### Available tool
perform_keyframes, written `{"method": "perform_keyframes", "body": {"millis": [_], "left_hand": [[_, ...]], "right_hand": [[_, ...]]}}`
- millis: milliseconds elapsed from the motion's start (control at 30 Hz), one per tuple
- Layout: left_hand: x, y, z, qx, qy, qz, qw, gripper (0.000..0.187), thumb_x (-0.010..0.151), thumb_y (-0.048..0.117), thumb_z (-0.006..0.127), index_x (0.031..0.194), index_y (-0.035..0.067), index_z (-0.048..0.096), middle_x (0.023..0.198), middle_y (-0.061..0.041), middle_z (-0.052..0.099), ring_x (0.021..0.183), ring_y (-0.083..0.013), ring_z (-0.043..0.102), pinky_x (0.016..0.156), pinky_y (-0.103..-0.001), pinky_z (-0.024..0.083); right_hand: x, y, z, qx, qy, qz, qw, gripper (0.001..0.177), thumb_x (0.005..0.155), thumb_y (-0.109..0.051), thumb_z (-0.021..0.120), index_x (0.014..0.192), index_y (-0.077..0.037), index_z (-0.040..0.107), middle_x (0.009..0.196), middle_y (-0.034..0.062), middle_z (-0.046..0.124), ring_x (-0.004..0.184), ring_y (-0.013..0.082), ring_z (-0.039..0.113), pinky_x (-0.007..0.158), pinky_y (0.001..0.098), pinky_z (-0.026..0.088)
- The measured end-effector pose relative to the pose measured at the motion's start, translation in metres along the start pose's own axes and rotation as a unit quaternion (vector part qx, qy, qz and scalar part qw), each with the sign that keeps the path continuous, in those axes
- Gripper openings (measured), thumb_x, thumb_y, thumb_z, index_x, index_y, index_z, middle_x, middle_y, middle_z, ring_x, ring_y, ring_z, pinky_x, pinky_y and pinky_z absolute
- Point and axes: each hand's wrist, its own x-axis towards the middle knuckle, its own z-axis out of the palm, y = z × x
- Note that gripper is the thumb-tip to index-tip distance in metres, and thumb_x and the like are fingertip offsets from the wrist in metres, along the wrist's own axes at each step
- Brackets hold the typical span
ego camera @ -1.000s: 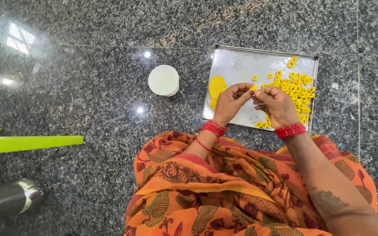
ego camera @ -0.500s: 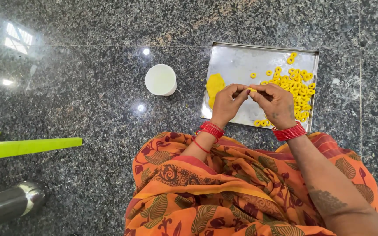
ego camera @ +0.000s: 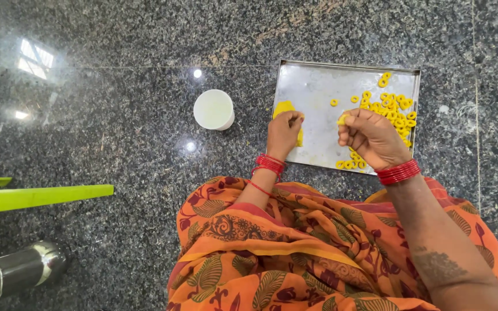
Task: Rolling and shaping dough into small ring-shaped snacks on a tray.
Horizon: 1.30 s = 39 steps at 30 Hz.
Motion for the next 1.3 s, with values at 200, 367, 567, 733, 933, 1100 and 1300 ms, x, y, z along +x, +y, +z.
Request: {"method": "perform_keyframes", "body": {"millis": [200,367,567,733,933,1100,1300], "left_hand": [[-0.013,-0.002,-0.006,0.276,0.032,0.111,0.954,0.016,0.084,0.009,0.073,0.094,-0.001,0.066,0.094,-0.019,0.069,0.091,-0.0401,0.066,0.079,-0.050,0.054],[-0.004,-0.049,0.002,0.399,0.019,0.153,0.904,0.011,0.086,0.014,0.068,0.085,0.003,0.070,0.098,-0.019,0.068,0.091,-0.0397,0.067,0.078,-0.048,0.056],[-0.009,-0.005,-0.005,0.452,-0.072,0.071,0.886,0.020,0.093,0.023,0.064,0.090,0.005,0.071,0.096,-0.018,0.071,0.087,-0.0377,0.071,0.075,-0.047,0.058],[-0.016,0.046,-0.006,0.310,-0.066,0.103,0.943,0.022,0.092,0.027,0.072,0.089,0.005,0.072,0.093,-0.014,0.073,0.085,-0.0349,0.071,0.073,-0.045,0.057],[-0.028,0.089,-0.005,-0.138,-0.202,0.110,0.963,0.049,0.088,0.018,0.077,0.133,0.009,0.063,0.112,-0.002,0.067,0.088,-0.0094,0.066,0.076,-0.024,0.057],[-0.028,0.079,-0.006,-0.147,-0.177,0.150,0.962,0.028,0.100,0.010,0.071,0.127,0.006,0.073,0.108,-0.002,0.069,0.095,-0.0087,0.068,0.085,-0.024,0.058],[-0.030,0.079,-0.002,-0.103,-0.123,0.142,0.977,0.017,0.098,0.013,0.074,0.111,0.003,0.077,0.095,-0.002,0.070,0.083,-0.0091,0.070,0.075,-0.023,0.059]], "right_hand": [[-0.011,-0.029,0.025,-0.012,0.133,0.024,0.991,0.022,0.099,-0.010,0.058,0.119,-0.004,0.064,0.102,0.0071,0.072,0.089,0.0152,0.070,0.083,0.0316,0.057],[-0.015,-0.023,0.013,-0.044,0.124,-0.015,0.991,0.018,0.100,-0.011,0.064,0.116,-0.003,0.066,0.102,0.0051,0.071,0.089,0.0137,0.069,0.083,0.0293,0.057],[-0.013,-0.015,-0.001,-0.065,0.136,-0.076,0.986,0.012,0.102,-0.016,0.068,0.106,-0.005,0.066,0.094,0.0034,0.069,0.081,0.0123,0.066,0.077,0.0276,0.056],[-0.007,-0.002,0.000,-0.089,0.132,-0.081,0.984,0.013,0.105,-0.017,0.069,0.100,-0.005,0.066,0.089,0.0028,0.067,0.077,0.0108,0.064,0.073,0.0273,0.055],[-0.003,0.013,0.014,-0.071,0.161,-0.041,0.984,0.016,0.103,-0.019,0.070,0.097,-0.005,0.065,0.086,0.0045,0.068,0.073,0.0117,0.064,0.071,0.0284,0.055],[-0.004,0.015,0.026,-0.113,0.162,-0.019,0.980,0.023,0.102,-0.022,0.066,0.106,0.000,0.071,0.090,0.0035,0.070,0.077,0.0111,0.066,0.076,0.0281,0.057],[-0.003,0.010,0.024,-0.217,0.150,-0.019,0.964,0.031,0.104,-0.027,0.062,0.101,0.002,0.074,0.089,0.0071,0.074,0.074,0.0129,0.068,0.072,0.0281,0.057]]}}
